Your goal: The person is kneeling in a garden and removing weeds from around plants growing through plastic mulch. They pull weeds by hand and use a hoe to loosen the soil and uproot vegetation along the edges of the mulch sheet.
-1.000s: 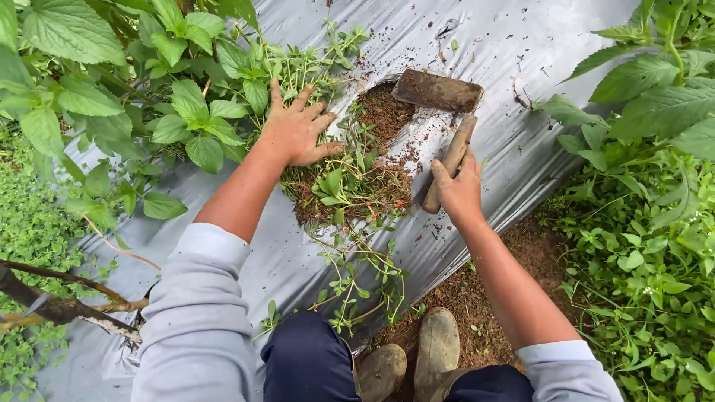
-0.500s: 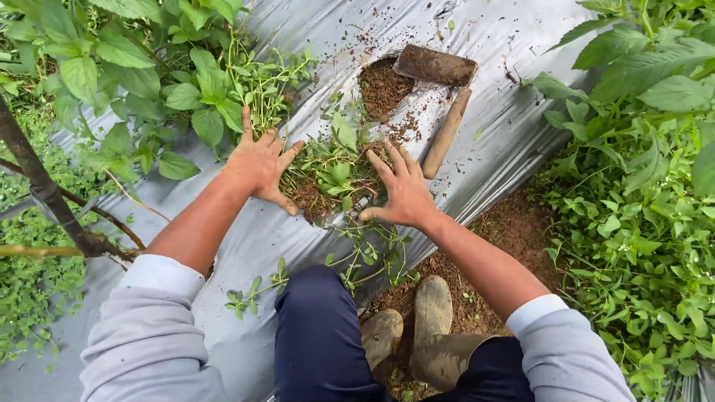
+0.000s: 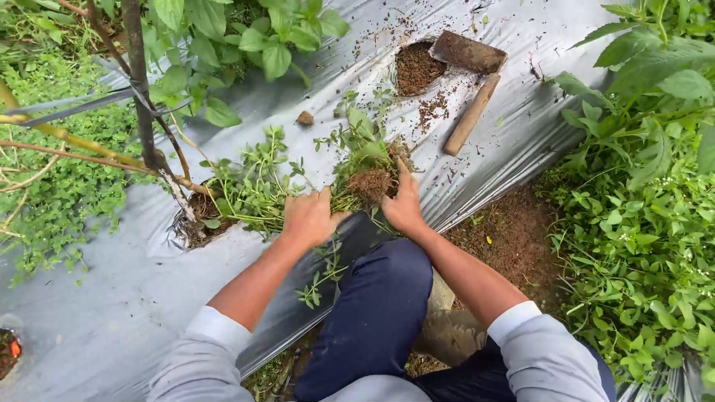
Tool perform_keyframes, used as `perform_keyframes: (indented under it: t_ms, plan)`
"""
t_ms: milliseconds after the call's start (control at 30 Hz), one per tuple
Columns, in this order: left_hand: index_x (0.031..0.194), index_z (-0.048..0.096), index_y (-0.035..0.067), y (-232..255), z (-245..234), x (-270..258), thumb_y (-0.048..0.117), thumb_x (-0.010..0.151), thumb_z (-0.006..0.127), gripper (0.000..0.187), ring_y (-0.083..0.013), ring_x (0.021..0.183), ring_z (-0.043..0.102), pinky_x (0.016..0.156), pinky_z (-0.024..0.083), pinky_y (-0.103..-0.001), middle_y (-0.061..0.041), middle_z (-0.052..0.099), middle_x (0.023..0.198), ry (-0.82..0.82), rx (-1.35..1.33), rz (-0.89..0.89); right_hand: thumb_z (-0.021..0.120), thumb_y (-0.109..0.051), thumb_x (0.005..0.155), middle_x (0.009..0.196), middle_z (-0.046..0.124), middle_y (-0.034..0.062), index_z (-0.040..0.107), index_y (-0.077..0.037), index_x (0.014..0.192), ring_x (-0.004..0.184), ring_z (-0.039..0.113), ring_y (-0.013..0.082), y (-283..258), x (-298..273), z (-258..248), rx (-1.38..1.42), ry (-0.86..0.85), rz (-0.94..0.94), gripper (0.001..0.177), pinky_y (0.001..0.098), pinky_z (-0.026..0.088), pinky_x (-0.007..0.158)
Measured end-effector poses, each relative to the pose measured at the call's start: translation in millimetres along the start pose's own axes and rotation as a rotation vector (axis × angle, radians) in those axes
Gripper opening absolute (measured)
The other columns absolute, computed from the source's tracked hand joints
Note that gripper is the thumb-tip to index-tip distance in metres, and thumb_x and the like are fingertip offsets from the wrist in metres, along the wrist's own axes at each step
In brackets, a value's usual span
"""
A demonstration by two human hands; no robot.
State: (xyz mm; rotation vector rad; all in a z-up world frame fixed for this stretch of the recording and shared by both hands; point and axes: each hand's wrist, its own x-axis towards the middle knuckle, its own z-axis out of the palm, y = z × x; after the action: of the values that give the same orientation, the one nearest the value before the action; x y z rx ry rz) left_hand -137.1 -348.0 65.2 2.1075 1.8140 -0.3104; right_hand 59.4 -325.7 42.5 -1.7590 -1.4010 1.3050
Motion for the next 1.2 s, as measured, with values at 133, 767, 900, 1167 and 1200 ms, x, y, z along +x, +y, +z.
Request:
perform_keyframes:
  t_ms: [133, 767, 900, 1167, 1200]
  plan:
    - [0.131, 0.056, -0.002, 11, 37, -44, 0.061, 0.102, 0.048, 0.07, -0.0401, 0.102, 0.071, 0.091, 0.052, -0.053, -0.024, 0.071, 0.103, 0.063, -0.289, -0.118, 0.055, 0.004, 0.088, 0.16, 0.021, 0.0332, 0.022, -0.007, 0.162, 0.149, 0.023, 0.0545, 18, 3, -2, 0.036, -0.164, -0.134, 0.082, 0.0707, 0.025, 0.118]
    - [0.131, 0.035, 0.008, -61, 269, -110, 0.048, 0.079, 0.073, 0.076, -0.0398, 0.126, 0.048, 0.105, 0.044, -0.061, -0.019, 0.046, 0.134, 0.132, -0.966, -0.628, 0.059, -0.014, 0.095, 0.139, 0.055, 0.0311, 0.043, -0.006, 0.151, 0.126, 0.052, 0.0522, -55, -45, 54, -0.417, -0.931, -0.665, 0.059, 0.0649, 0.041, 0.105]
    - [0.118, 0.044, 0.014, -111, 347, -140, 0.049, 0.075, 0.07, 0.062, -0.0378, 0.118, 0.053, 0.1, 0.044, -0.062, -0.015, 0.05, 0.124, 0.068, -0.773, -0.726, 0.078, -0.019, 0.087, 0.132, 0.057, 0.0128, 0.053, -0.016, 0.148, 0.117, 0.065, 0.0315, -18, 34, 86, -0.511, -0.312, -0.727, 0.065, 0.0426, 0.058, 0.097]
    - [0.097, 0.058, 0.023, -162, 502, -247, 0.052, 0.069, 0.066, 0.041, -0.0346, 0.104, 0.06, 0.091, 0.046, -0.064, -0.008, 0.057, 0.108, -0.037, -0.504, -0.971, 0.074, -0.052, 0.085, 0.151, 0.043, 0.0204, 0.052, -0.022, 0.15, 0.141, 0.048, 0.0342, 1, 43, 160, -1.002, -0.443, -0.708, 0.074, 0.0436, 0.026, 0.121]
    - [0.093, 0.061, 0.025, -165, 520, -265, 0.052, 0.067, 0.065, 0.037, -0.034, 0.101, 0.061, 0.089, 0.046, -0.065, -0.006, 0.058, 0.104, -0.064, -0.444, -1.007, 0.076, -0.048, 0.085, 0.15, 0.043, 0.0203, 0.053, -0.021, 0.148, 0.14, 0.05, 0.0347, -2, 18, 166, -1.055, -0.615, -0.805, 0.072, 0.0422, 0.029, 0.121]
